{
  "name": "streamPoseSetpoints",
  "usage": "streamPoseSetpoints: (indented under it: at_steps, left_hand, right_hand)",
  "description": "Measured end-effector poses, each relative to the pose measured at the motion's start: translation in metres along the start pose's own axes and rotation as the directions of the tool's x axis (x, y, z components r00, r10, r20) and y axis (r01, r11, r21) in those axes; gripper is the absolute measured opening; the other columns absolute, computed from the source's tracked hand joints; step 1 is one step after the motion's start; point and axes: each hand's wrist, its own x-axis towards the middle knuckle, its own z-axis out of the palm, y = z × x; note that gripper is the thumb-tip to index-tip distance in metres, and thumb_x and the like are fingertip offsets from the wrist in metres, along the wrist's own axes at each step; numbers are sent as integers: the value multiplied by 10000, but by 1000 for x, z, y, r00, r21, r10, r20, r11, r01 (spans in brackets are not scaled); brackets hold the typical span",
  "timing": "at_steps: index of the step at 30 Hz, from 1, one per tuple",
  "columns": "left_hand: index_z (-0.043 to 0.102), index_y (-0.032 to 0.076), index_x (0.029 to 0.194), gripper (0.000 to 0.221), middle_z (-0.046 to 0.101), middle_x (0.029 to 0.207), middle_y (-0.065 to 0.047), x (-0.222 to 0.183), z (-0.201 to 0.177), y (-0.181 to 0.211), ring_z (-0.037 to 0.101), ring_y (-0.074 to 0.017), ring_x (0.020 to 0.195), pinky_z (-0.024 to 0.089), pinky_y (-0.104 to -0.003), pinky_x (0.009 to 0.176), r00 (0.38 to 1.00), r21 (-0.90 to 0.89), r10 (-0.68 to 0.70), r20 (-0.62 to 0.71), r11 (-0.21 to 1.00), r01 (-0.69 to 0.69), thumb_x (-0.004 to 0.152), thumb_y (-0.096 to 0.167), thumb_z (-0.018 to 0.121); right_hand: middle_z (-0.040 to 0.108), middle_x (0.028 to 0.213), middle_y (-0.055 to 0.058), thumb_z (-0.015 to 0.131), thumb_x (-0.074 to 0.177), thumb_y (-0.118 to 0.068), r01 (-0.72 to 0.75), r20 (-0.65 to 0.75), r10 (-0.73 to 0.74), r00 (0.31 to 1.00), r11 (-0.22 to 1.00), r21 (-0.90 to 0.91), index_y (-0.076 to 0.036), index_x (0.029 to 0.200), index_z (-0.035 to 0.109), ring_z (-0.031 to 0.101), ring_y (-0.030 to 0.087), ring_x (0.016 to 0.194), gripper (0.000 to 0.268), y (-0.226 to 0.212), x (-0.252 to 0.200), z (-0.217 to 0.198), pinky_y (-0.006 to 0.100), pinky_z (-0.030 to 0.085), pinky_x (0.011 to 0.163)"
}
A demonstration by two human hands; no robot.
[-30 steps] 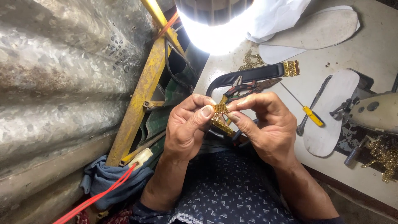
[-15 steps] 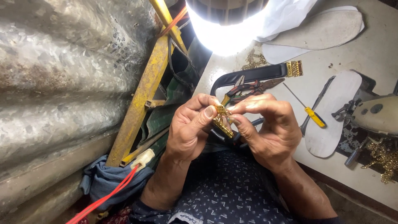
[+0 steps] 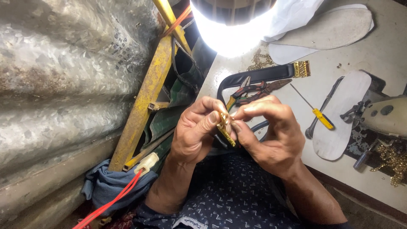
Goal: Attaching gold decorative elements to a black leather belt using pliers at a repair bench.
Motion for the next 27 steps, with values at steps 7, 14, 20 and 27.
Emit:
streamPoseSetpoints:
  at_steps: [7, 14, 20, 27]
  left_hand:
    - [618, 26, 1133, 134, 647, 885, -150, 0, -2, 3, 702, -278, 793, 606, -370, 738, 985, 100, 34, 169, 994, -52, 1060, 138, 629]
    - [618, 15, 1099, 123, 627, 888, -154, 7, -3, 2, 684, -310, 727, 585, -368, 678, 991, 117, 81, 107, 989, -93, 1041, 121, 642]
    - [622, 8, 1112, 108, 653, 836, -184, 11, -8, -3, 685, -298, 713, 606, -373, 668, 997, 125, 60, 39, 990, -64, 1047, 94, 627]
    - [721, 0, 1067, 109, 741, 950, -70, 13, -3, -4, 694, -111, 821, 584, -195, 746, 963, 389, 204, -175, 913, -123, 972, 53, 713]
  right_hand:
    - [696, 962, 82, 616, 906, 4, -306, 185, 310, 932, 951, -49, -15, 1110, 725, 619, 161, 887, 231, -19, 10, -13, 267, 525, 813]
    - [639, 931, 140, 497, 951, 3, -544, 262, 523, 811, 510, 666, -14, 997, 633, 621, 218, 761, 144, 10, 5, -14, 322, 552, 696]
    - [640, 814, 170, 522, 915, -29, -599, 250, 641, 725, 409, 688, 54, 967, 631, 597, 231, 609, 147, 10, 8, -10, 312, 512, 553]
    - [717, 1053, 37, 651, 969, -130, -561, 158, 540, 827, 813, 156, -28, 1164, 746, 672, 115, 955, 240, 5, 4, -15, 222, 552, 843]
